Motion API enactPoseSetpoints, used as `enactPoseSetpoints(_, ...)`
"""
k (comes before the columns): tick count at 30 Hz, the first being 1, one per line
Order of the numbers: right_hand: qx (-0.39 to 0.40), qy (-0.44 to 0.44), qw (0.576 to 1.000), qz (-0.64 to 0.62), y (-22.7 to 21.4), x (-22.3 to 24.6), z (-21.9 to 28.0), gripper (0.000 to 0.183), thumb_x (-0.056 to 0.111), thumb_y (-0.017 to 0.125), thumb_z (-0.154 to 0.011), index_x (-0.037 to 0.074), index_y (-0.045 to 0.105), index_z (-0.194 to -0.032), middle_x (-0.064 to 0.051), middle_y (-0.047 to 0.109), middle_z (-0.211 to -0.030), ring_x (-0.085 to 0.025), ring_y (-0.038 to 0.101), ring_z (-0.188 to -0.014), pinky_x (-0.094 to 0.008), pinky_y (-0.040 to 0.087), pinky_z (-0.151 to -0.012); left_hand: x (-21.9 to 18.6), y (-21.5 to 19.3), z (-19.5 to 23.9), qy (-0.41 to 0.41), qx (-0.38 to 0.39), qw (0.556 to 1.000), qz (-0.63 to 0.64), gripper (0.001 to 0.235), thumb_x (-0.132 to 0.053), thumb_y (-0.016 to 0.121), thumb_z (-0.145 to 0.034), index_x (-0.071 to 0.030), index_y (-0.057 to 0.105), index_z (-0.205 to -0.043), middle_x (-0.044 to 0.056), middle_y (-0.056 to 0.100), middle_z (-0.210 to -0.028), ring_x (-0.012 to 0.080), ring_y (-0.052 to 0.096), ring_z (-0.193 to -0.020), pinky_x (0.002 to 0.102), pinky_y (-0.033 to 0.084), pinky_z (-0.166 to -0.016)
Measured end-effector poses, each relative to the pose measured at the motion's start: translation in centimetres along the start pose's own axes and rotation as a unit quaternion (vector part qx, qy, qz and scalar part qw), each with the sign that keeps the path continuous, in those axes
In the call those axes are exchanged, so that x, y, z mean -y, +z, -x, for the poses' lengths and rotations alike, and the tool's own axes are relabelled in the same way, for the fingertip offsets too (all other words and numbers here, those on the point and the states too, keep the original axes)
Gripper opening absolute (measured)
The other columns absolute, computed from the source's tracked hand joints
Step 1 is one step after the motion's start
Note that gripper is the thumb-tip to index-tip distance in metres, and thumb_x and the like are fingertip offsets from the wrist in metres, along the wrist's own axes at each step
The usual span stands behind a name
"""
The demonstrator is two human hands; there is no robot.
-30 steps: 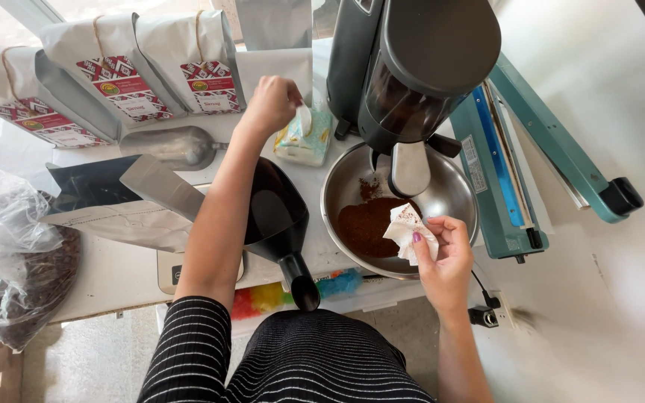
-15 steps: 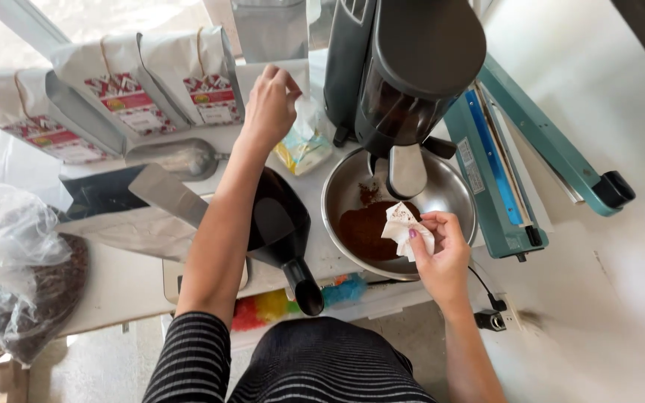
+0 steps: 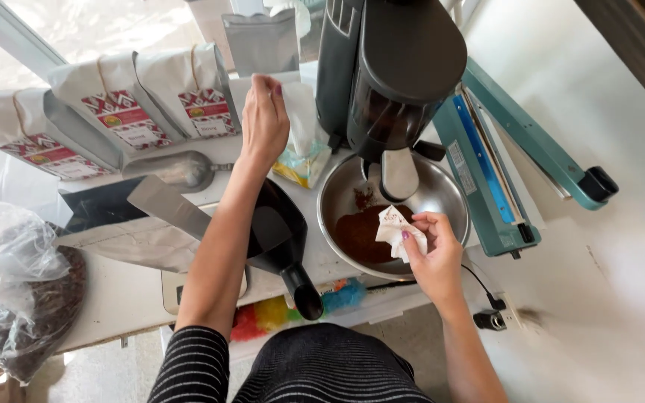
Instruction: Grinding coffee beans and weighing the grounds for packaging
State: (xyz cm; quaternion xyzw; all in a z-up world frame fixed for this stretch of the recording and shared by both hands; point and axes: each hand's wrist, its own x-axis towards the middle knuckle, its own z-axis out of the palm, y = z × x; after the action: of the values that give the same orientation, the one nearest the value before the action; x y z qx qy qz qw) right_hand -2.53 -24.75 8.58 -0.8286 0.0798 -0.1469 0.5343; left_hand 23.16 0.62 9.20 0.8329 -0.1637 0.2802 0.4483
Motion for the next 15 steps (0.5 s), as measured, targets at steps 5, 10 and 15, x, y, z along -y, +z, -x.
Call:
enactPoseSetpoints(5, 0.000, 0.009, 1.000, 0.001, 0.0, -0.1, 0.4, 0.024, 0.006, 0.067, -0.092, 0.005, 0.060, -0.115, -0.010, 0.070, -0.104, -0.017, 0.069, -0.101, -0.028, 0.055, -0.093, -1.0, 0.1, 0.1, -0.001, -0.005, 1.000, 0.009, 0.012, -0.014, 0.034, -0.109, -0.005, 0.035, -0.102, 0.018, 0.053, -0.084, 0.0438, 0.054, -0.068, 0.051, 0.037, -0.061)
enactPoseSetpoints(10, 0.001, 0.010, 1.000, -0.006, -0.2, -0.2, 0.1, 0.024, 0.007, 0.068, -0.092, 0.006, 0.061, -0.114, -0.008, 0.070, -0.106, -0.017, 0.069, -0.102, -0.027, 0.055, -0.092, -1.5, 0.3, -0.6, -0.052, 0.016, 0.998, -0.022, 0.016, -0.022, 0.031, -0.109, -0.007, 0.036, -0.106, 0.019, 0.061, -0.080, 0.0488, 0.057, -0.063, 0.054, 0.037, -0.056)
enactPoseSetpoints(15, -0.011, 0.002, 1.000, 0.005, -0.2, -1.3, 0.4, 0.024, 0.006, 0.070, -0.090, 0.006, 0.064, -0.113, -0.013, 0.073, -0.098, -0.023, 0.072, -0.091, -0.034, 0.057, -0.082, -1.3, 0.5, 0.1, -0.108, 0.078, 0.985, -0.110, 0.015, -0.026, 0.034, -0.109, -0.012, 0.038, -0.111, 0.021, 0.066, -0.083, 0.0513, 0.063, -0.073, 0.059, 0.045, -0.064)
